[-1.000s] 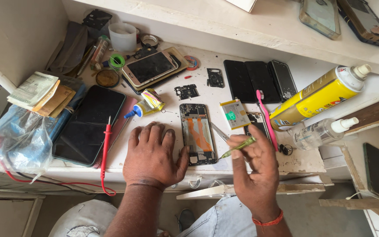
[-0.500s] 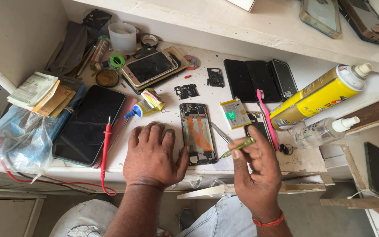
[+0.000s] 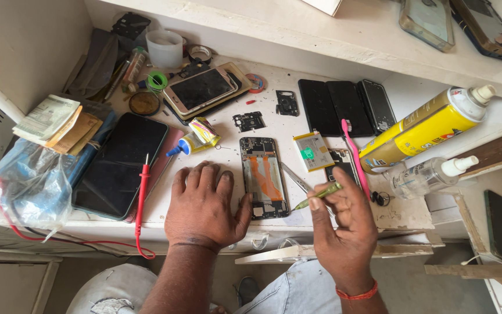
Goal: The person works at a repair bench on a disassembled smartphone, using a small green-handled screwdriver to unscrew and adjust components on the phone's internal frame. They reposition the phone chassis, lift out the battery and set it aside, and continue working on the exposed internals with the screwdriver.
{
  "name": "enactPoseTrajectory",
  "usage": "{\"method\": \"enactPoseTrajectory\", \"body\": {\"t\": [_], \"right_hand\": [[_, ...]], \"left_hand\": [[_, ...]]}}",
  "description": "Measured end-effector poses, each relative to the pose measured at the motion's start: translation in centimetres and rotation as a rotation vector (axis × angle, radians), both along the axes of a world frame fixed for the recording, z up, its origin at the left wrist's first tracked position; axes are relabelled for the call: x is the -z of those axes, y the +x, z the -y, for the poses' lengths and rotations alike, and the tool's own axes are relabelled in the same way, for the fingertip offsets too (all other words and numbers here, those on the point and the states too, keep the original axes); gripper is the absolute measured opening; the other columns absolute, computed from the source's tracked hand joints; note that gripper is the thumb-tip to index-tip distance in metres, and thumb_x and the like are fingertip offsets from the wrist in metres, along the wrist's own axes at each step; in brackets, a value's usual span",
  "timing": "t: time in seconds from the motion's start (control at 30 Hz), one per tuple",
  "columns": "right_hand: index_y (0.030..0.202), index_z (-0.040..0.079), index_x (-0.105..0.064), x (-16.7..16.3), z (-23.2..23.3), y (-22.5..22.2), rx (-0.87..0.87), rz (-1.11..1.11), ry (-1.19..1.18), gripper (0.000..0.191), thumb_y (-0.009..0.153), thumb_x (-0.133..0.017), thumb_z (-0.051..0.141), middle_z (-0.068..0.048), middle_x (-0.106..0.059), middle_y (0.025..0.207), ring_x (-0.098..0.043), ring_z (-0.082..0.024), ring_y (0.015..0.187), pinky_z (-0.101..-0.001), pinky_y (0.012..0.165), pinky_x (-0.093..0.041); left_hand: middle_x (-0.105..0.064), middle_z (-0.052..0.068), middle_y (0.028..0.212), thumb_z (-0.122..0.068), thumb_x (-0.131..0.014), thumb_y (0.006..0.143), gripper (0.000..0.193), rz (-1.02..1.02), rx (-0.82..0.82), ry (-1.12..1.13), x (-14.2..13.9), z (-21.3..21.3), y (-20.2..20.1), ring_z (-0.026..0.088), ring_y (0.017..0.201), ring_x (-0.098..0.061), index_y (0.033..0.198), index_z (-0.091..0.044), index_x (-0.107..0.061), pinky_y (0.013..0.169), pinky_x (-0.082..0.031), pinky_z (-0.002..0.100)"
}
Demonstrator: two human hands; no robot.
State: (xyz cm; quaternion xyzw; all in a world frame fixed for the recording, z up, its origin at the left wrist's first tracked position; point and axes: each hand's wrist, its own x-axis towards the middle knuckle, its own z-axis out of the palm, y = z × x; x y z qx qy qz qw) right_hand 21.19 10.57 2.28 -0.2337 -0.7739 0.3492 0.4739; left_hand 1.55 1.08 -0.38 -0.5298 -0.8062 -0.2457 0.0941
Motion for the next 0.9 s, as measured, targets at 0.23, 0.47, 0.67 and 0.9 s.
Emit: {"method": "enactPoseTrajectory", "body": {"t": [0.23,0.47,0.67,0.9], "right_hand": [[0.152,-0.004,-0.042,-0.23,0.14,-0.08,0.028,0.031,0.014,0.061,0.097,-0.066,-0.009,-0.017,-0.069,0.116,-0.069,-0.020,0.106,-0.0309,0.096,-0.059],[0.154,-0.005,-0.036,-0.03,-0.20,-0.11,-0.025,0.032,0.047,0.067,0.095,-0.067,-0.009,-0.016,-0.065,0.117,-0.066,-0.018,0.108,-0.0296,0.096,-0.057],[0.155,-0.004,-0.035,0.01,-0.04,0.26,-0.009,-0.007,0.011,0.065,0.098,-0.063,-0.010,-0.016,-0.067,0.116,-0.069,-0.018,0.107,-0.0277,0.093,-0.059],[0.153,-0.003,-0.035,-0.07,-0.49,-0.16,0.062,-0.031,0.035,0.064,0.097,-0.064,-0.012,-0.017,-0.067,0.117,-0.070,-0.019,0.108,-0.0271,0.092,-0.059]], "left_hand": [[-0.062,0.020,0.124,-0.051,-0.060,0.083,0.054,-0.019,-0.011,0.016,-0.06,0.01,-0.04,0.035,0.124,-0.054,0.110,-0.005,-0.070,0.111,-0.033,0.056],[-0.062,0.019,0.125,-0.051,-0.060,0.083,0.054,-0.012,-0.004,0.011,-0.04,0.01,0.05,0.036,0.125,-0.054,0.111,-0.005,-0.069,0.112,-0.032,0.057],[-0.062,0.020,0.126,-0.051,-0.060,0.084,0.054,-0.007,-0.008,0.003,-0.06,0.06,0.00,0.036,0.126,-0.053,0.111,-0.006,-0.069,0.112,-0.032,0.057],[-0.062,0.020,0.125,-0.051,-0.060,0.083,0.054,-0.003,-0.009,-0.005,-0.14,0.01,-0.01,0.036,0.125,-0.053,0.111,-0.005,-0.069,0.111,-0.032,0.057]]}}
